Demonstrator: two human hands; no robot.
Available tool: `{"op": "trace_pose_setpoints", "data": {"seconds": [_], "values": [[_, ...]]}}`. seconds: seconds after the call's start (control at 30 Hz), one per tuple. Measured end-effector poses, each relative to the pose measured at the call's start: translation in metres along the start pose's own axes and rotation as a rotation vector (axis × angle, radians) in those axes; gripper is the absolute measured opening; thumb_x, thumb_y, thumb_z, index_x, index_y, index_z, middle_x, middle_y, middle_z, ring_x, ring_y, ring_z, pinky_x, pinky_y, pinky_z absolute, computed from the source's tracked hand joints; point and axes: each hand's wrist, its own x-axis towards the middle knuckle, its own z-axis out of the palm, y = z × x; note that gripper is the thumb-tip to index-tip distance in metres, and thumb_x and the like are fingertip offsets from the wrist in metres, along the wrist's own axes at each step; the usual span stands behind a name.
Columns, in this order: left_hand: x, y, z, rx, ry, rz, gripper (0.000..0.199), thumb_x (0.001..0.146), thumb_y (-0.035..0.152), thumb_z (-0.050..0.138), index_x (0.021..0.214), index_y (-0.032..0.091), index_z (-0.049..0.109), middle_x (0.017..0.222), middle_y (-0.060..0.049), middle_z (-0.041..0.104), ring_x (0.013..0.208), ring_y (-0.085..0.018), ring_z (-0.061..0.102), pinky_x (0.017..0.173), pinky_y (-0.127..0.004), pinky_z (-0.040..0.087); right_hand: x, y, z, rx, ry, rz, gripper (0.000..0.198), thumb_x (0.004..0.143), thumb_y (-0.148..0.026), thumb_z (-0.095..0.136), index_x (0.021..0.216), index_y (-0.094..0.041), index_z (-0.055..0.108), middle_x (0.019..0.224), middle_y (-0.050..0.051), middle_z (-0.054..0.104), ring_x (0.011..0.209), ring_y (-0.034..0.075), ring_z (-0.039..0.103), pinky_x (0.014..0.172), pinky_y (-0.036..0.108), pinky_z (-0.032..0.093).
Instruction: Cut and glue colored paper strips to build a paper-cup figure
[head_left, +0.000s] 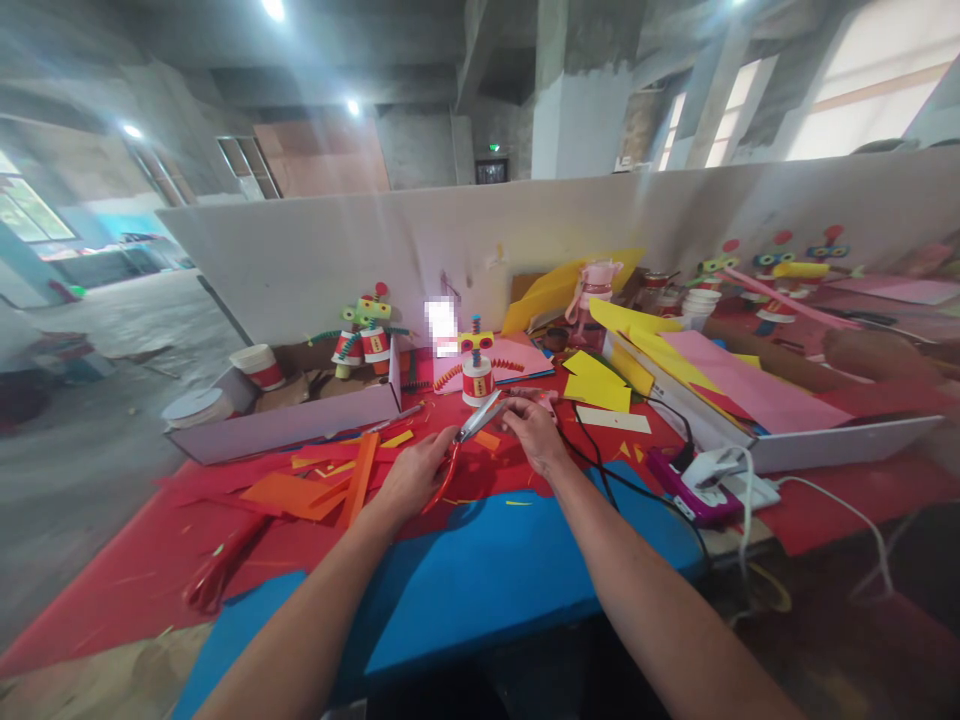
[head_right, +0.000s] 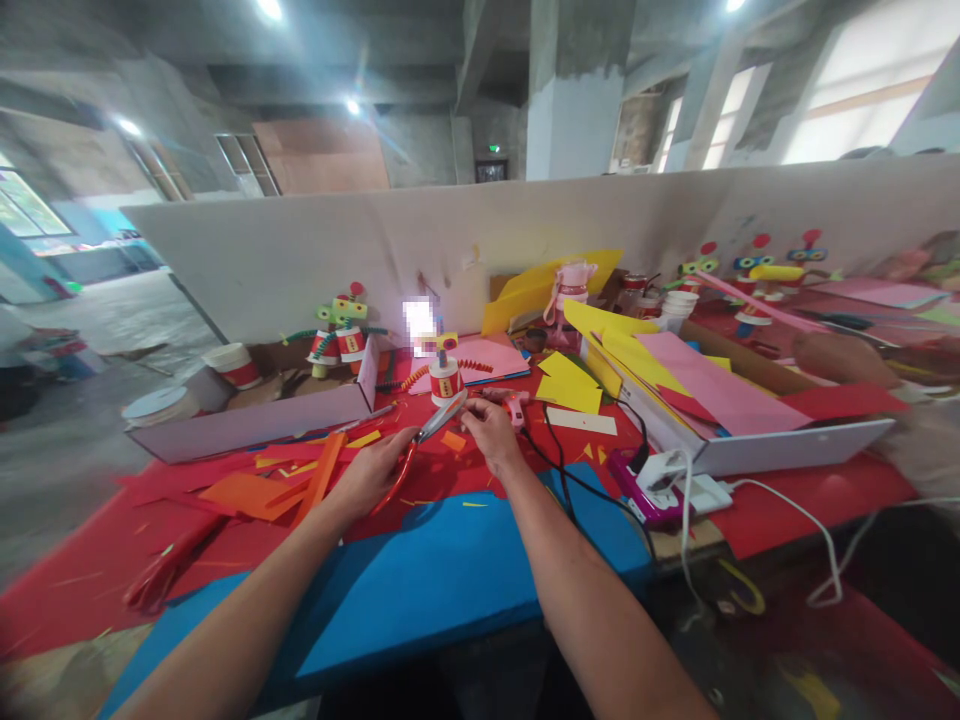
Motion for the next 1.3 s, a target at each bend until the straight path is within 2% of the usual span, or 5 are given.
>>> {"op": "trace_pose_setpoints", "data": {"seconds": [0.37, 0.87, 1.13, 1.3], "values": [[0.0001, 0.0008, 0.0, 0.005, -0.001, 0.0, 0.049, 0.082, 0.011, 0.043, 0.131, 0.018, 0.045, 0.109, -0.013, 0.066, 0.093, -0.022, 0.064, 0.078, -0.029, 0.046, 0.0006, 0.0029, -0.0016, 0.005, -0.03, -0.002, 0.019, 0.062, -0.038, 0.072, 0.069, -0.021, 0.067, 0.062, -0.004, 0.057, 0.056, 0.011, 0.048, 0.068, 0.03, 0.052], [-0.0002, -0.0008, -0.0001, 0.01, 0.03, 0.01, 0.041, 0.084, 0.016, 0.043, 0.125, 0.02, 0.049, 0.095, -0.009, 0.068, 0.082, -0.021, 0.064, 0.069, -0.026, 0.044, 0.0019, 0.0036, -0.0037, -0.012, -0.026, 0.016, 0.024, 0.062, -0.041, 0.072, 0.071, -0.02, 0.066, 0.06, -0.004, 0.055, 0.058, 0.011, 0.052, 0.069, 0.03, 0.051], [-0.0004, 0.0014, -0.002, 0.025, 0.005, -0.003, 0.041, 0.085, 0.015, 0.042, 0.125, 0.018, 0.048, 0.095, -0.011, 0.068, 0.084, -0.022, 0.064, 0.07, -0.027, 0.043, 0.0021, 0.0014, -0.0044, -0.043, -0.02, 0.01, 0.027, 0.06, -0.043, 0.074, 0.074, -0.021, 0.067, 0.075, 0.0, 0.067, 0.067, 0.014, 0.059, 0.068, 0.029, 0.051], [-0.0006, 0.0016, -0.0023, 0.028, 0.003, 0.0, 0.041, 0.084, 0.015, 0.041, 0.124, 0.02, 0.049, 0.094, -0.009, 0.068, 0.084, -0.022, 0.064, 0.07, -0.027, 0.043, 0.0022, 0.0019, -0.005, -0.046, -0.036, 0.014, 0.028, 0.062, -0.045, 0.074, 0.074, -0.021, 0.066, 0.071, -0.001, 0.067, 0.063, 0.014, 0.06, 0.068, 0.03, 0.052]]}}
